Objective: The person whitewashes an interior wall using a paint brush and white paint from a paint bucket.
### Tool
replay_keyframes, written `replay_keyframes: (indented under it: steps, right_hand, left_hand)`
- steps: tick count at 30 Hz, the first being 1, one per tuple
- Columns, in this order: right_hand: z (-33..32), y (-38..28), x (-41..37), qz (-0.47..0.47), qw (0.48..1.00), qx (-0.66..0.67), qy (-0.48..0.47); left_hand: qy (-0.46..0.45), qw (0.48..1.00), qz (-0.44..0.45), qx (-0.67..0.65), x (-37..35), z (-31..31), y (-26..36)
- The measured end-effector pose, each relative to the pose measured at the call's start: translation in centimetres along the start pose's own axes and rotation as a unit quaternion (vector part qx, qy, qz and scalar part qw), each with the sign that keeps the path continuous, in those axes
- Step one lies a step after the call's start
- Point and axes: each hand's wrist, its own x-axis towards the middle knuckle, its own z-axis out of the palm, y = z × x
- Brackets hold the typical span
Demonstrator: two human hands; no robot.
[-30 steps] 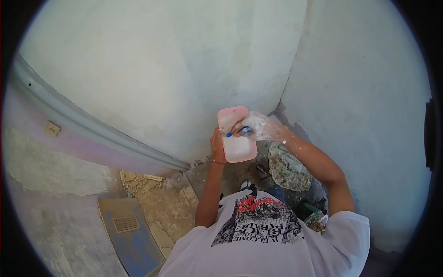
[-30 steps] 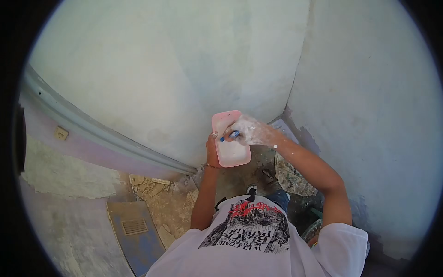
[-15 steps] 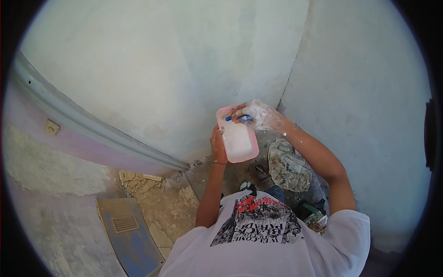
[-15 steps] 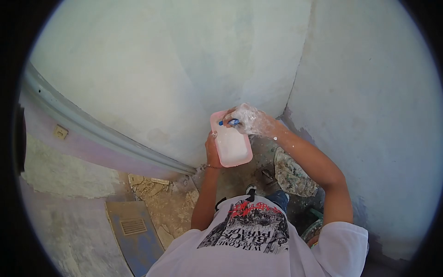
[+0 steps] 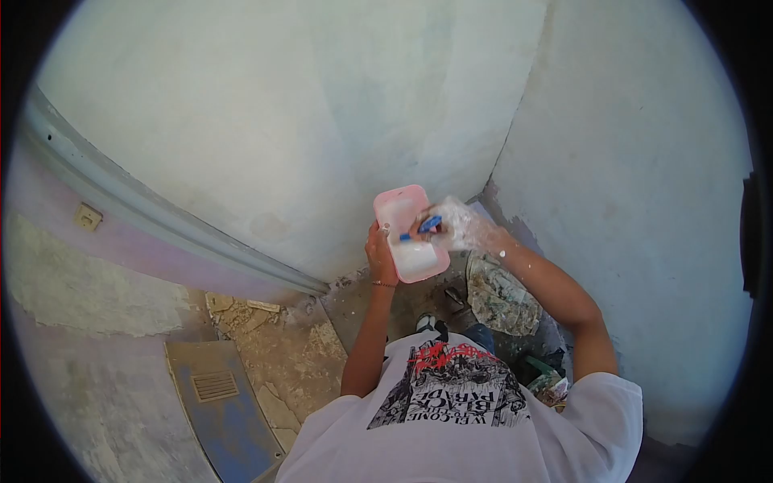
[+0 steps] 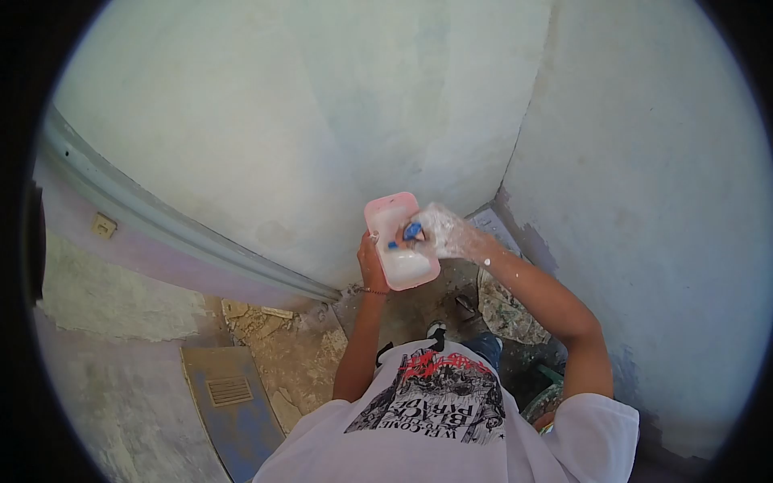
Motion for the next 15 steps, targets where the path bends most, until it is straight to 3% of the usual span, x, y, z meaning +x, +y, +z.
replay_keyframes:
  steps: [2, 3, 5, 6, 8, 15]
  right_hand:
    - [-0.9, 0.7, 1.0, -0.019, 0.992, 0.004, 0.122]
    - [-1.1, 1.3, 1.7, -0.018, 0.992, 0.004, 0.124]
    - [-1.1, 2.5, 2.6, -0.140, 0.972, -0.075, 0.171]
    - [-0.6, 2.7, 2.5, -0.139, 0.972, -0.078, 0.173]
    - [0.8, 2.7, 1.8, -0.092, 0.984, -0.106, 0.106]
    - [3.7, 1.0, -0.6, -0.145, 0.989, -0.016, 0.005]
  left_hand:
    - [-0.013, 1.000, -0.018, -0.021, -0.5, 0.8, 0.3]
    - [-0.015, 1.000, -0.011, -0.021, -0.6, 1.2, 0.4]
    - [-0.022, 0.999, -0.003, -0.023, -0.5, 1.8, 0.3]
    - [-0.021, 0.998, -0.010, -0.063, -0.2, 1.8, 0.0]
    - [-0.019, 0.994, -0.016, -0.106, 0.3, 1.5, -0.2]
    - [0.033, 0.994, -0.021, -0.100, 0.4, -0.4, 0.5]
